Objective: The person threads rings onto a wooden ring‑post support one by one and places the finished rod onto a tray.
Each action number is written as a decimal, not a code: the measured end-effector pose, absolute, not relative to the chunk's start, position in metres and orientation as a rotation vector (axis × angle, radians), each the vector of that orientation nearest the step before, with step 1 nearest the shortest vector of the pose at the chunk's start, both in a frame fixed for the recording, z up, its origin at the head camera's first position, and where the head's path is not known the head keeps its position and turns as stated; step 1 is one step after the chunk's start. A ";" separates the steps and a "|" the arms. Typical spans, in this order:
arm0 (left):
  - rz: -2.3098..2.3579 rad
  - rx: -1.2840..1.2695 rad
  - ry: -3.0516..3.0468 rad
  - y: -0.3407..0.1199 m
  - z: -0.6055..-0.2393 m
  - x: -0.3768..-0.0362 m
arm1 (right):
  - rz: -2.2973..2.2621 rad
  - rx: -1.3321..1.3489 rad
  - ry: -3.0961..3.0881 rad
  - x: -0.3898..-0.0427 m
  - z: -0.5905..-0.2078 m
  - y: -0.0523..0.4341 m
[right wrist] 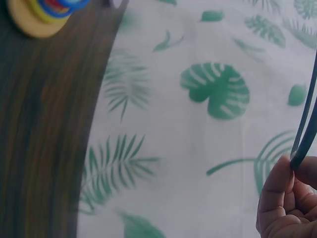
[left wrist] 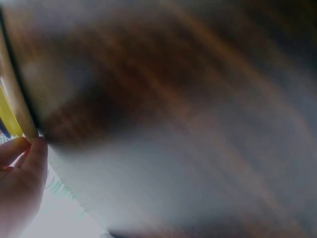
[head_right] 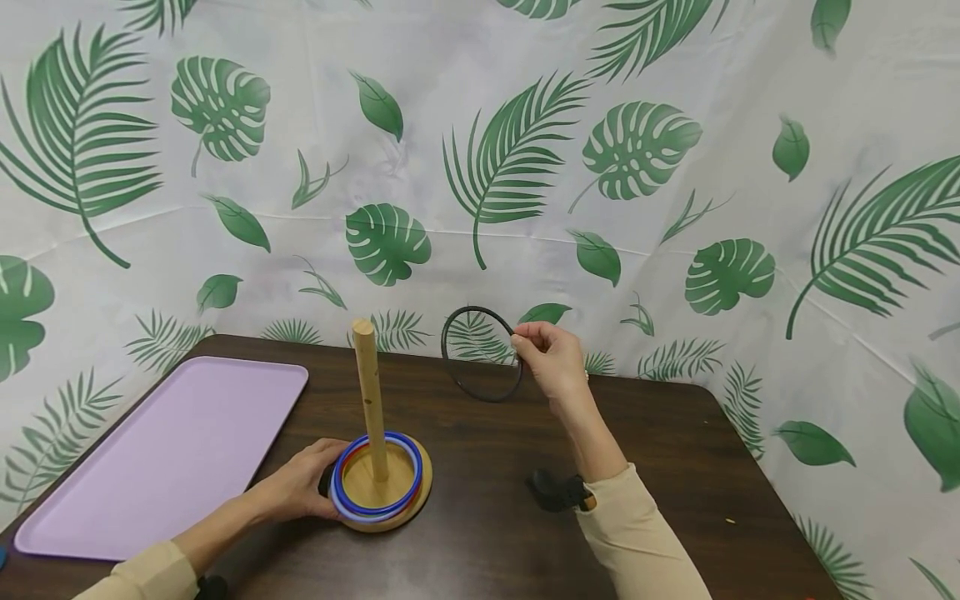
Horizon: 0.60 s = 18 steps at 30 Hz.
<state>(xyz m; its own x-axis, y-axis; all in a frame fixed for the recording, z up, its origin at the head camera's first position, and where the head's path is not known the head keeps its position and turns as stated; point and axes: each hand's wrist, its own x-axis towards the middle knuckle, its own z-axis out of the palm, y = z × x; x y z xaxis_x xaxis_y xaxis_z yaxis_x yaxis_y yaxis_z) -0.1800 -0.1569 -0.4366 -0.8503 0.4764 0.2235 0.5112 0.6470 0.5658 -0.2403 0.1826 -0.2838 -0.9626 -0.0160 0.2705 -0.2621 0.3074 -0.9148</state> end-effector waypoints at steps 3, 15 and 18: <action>-0.991 -0.833 -2.807 -0.157 -0.437 -0.180 | 1.731 0.299 -2.355 -0.239 -0.280 0.172; -0.986 -0.831 -2.813 -0.157 -0.438 -0.180 | 1.751 0.460 -2.342 -0.232 -0.271 0.141; -0.989 -0.829 -2.811 -0.157 -0.437 -0.179 | 1.749 0.496 -2.347 -0.230 -0.269 0.133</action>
